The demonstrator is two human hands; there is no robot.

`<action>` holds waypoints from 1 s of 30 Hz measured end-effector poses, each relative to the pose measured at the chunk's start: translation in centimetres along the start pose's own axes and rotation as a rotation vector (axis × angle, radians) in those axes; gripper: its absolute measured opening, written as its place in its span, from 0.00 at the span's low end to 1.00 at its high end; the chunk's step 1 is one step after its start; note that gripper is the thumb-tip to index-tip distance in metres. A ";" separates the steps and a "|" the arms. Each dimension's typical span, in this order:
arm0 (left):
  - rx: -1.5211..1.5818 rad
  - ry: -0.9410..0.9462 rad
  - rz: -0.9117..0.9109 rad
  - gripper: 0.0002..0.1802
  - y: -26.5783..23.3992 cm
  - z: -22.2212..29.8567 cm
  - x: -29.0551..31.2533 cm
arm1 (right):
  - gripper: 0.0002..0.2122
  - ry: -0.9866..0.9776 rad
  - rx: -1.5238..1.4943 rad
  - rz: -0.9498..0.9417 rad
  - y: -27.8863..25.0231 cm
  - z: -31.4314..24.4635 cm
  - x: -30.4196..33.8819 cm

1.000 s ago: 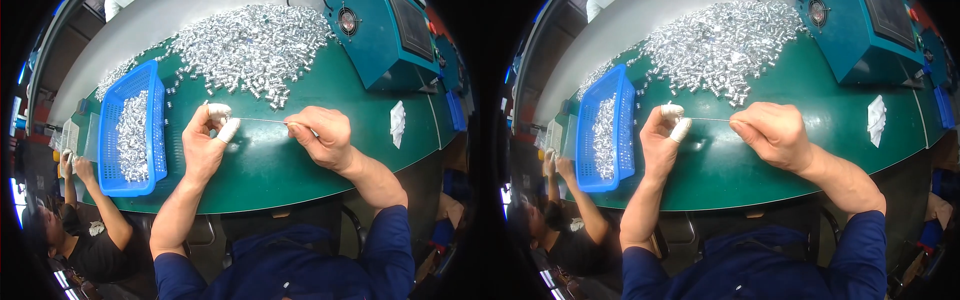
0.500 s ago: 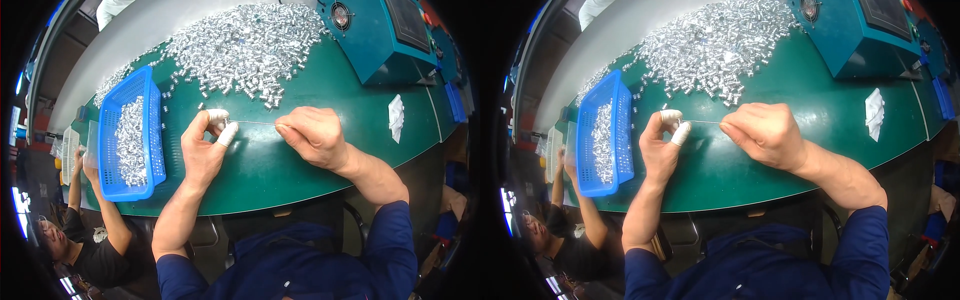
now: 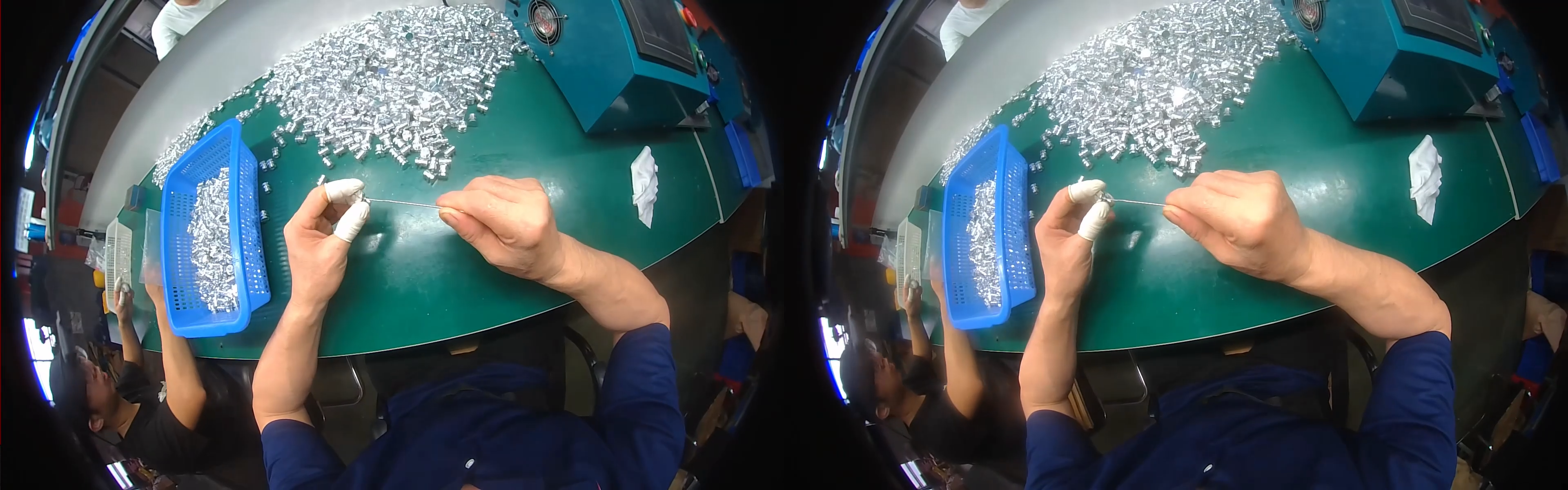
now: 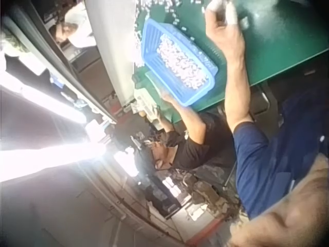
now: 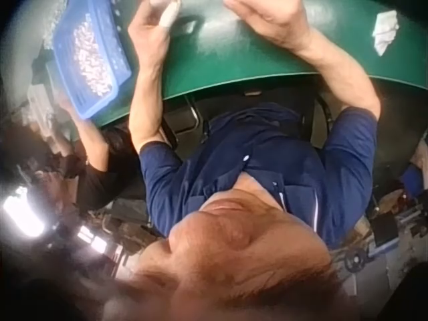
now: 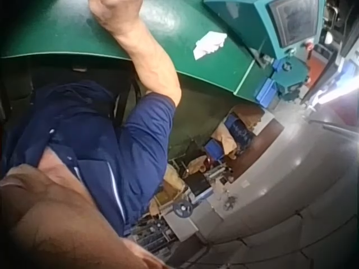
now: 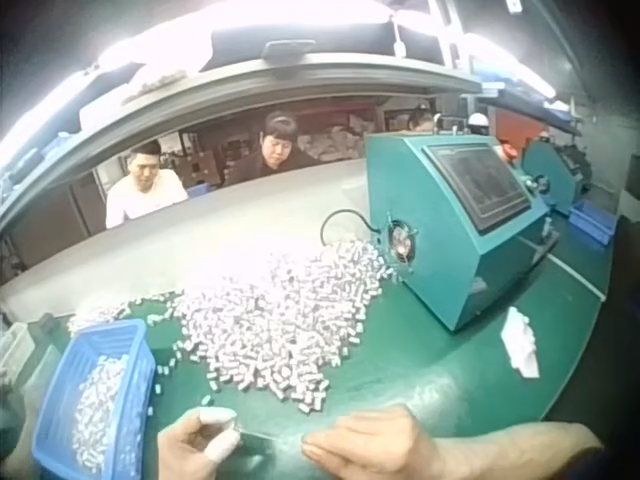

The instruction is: Threading small metal or plastic components onto a thin wire at an assembly workstation.

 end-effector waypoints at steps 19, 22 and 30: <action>-0.070 -0.067 -0.129 0.11 0.8 -0.7 0.0 | 0.06 0.377 -0.326 -0.108 1.4 1.2 0.6; -0.067 -0.126 -0.123 0.11 0.9 -0.8 0.1 | 0.08 0.509 -0.390 -0.223 1.5 1.5 0.7; 0.075 -0.055 -0.051 0.08 1.0 -1.0 -0.5 | 0.23 0.020 -0.423 -0.285 0.2 -4.8 0.5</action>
Point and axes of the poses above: each hand's wrist, its own x-axis away from the middle knuckle, its own y-axis out of the palm, z = x × y, the point moved 3 cm from there along -x, towards the middle knuckle, and after that the axes turned 5 degrees about y, right-handed, at the moved point
